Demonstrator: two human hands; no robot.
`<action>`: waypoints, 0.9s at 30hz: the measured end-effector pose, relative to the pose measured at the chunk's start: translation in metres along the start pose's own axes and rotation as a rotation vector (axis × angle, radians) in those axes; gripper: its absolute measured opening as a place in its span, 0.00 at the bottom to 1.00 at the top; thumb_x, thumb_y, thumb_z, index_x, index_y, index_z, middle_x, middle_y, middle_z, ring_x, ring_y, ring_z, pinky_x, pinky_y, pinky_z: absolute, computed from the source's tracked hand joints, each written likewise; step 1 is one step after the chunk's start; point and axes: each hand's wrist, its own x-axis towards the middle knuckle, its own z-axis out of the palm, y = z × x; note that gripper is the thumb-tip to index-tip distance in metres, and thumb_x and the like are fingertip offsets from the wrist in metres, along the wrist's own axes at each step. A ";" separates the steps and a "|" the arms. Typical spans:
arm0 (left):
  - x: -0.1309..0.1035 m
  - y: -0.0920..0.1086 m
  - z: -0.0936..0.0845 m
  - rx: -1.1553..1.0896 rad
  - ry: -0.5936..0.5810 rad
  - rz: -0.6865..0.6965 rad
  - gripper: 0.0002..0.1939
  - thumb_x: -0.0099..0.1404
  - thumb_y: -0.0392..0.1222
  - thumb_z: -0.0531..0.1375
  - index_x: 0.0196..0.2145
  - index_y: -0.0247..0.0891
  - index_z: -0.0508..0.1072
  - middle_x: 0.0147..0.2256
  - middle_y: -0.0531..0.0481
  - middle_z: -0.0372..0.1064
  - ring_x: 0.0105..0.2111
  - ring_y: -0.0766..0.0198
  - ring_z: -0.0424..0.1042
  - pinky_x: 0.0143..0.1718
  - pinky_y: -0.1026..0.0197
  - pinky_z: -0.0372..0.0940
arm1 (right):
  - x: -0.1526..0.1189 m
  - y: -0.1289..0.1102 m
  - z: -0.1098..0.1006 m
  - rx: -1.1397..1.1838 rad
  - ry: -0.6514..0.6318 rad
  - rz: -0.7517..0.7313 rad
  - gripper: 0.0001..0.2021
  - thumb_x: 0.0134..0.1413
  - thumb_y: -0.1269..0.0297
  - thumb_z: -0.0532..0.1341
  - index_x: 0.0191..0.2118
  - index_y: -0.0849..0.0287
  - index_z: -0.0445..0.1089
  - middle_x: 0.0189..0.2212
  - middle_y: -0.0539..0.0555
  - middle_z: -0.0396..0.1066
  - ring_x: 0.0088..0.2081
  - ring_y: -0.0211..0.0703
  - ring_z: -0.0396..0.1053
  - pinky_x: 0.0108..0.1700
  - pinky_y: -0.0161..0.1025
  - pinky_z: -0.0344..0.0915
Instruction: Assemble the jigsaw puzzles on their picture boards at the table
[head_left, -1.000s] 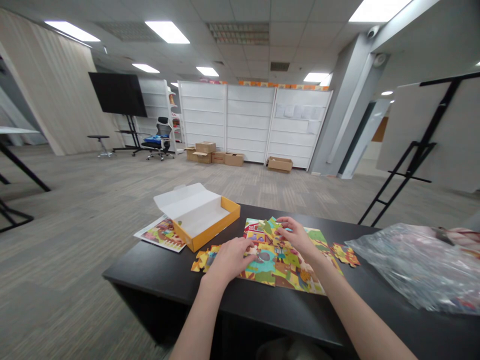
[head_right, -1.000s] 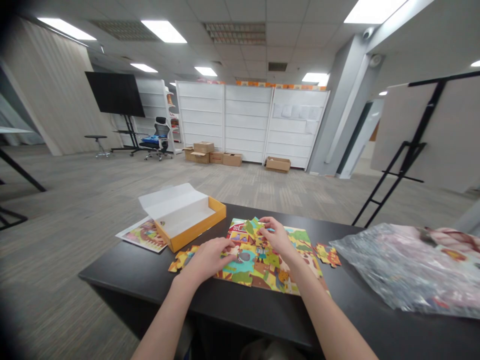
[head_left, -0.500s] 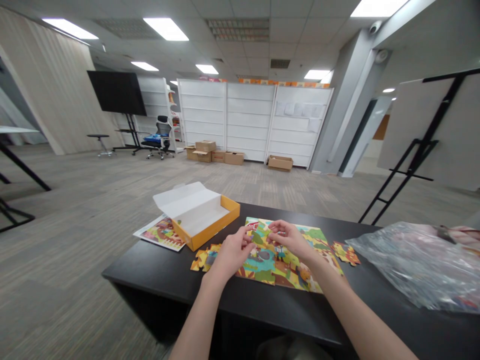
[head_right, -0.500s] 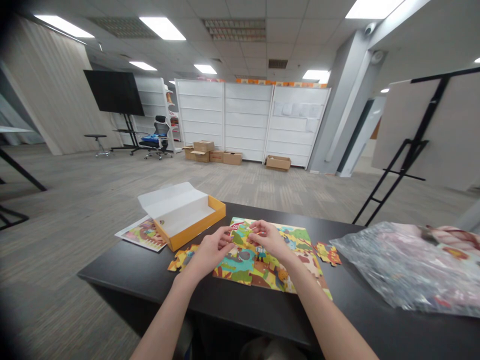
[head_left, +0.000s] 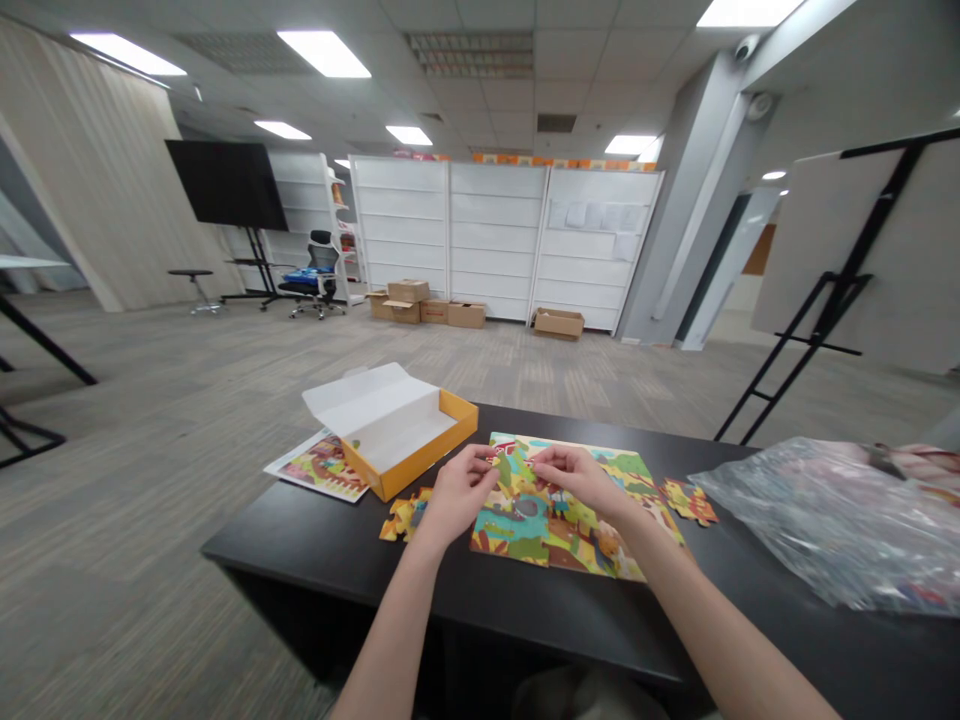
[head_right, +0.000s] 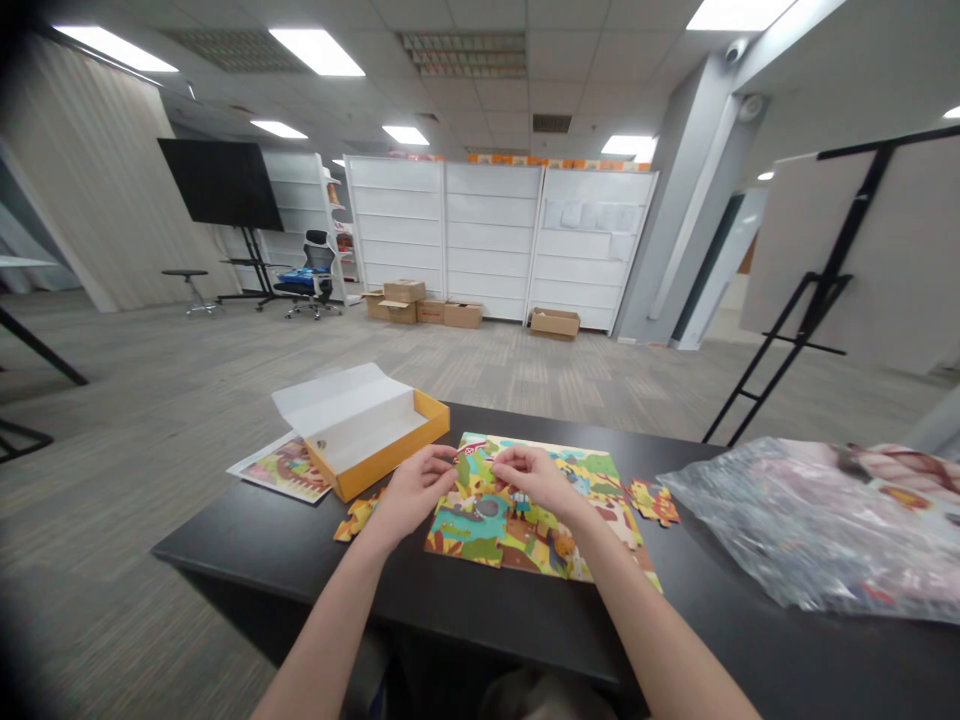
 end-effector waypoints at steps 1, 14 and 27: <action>0.001 0.000 -0.001 -0.012 0.032 -0.005 0.15 0.58 0.42 0.64 0.43 0.36 0.72 0.30 0.50 0.73 0.30 0.61 0.78 0.34 0.60 0.73 | 0.000 0.000 -0.001 0.007 0.005 -0.009 0.19 0.50 0.47 0.69 0.36 0.60 0.72 0.28 0.53 0.76 0.31 0.41 0.74 0.33 0.37 0.66; -0.010 0.008 0.035 -0.040 -0.058 -0.024 0.19 0.59 0.39 0.63 0.48 0.40 0.65 0.33 0.54 0.71 0.30 0.63 0.77 0.32 0.63 0.72 | 0.002 0.000 -0.012 0.022 0.101 -0.068 0.20 0.46 0.50 0.71 0.40 0.58 0.72 0.30 0.51 0.75 0.31 0.40 0.73 0.34 0.38 0.69; -0.040 0.028 0.012 0.645 -0.402 0.120 0.27 0.51 0.52 0.72 0.48 0.44 0.75 0.50 0.45 0.71 0.54 0.46 0.67 0.54 0.49 0.62 | 0.002 0.014 -0.079 0.034 0.462 -0.016 0.23 0.43 0.55 0.70 0.47 0.58 0.74 0.31 0.52 0.74 0.29 0.38 0.70 0.31 0.36 0.68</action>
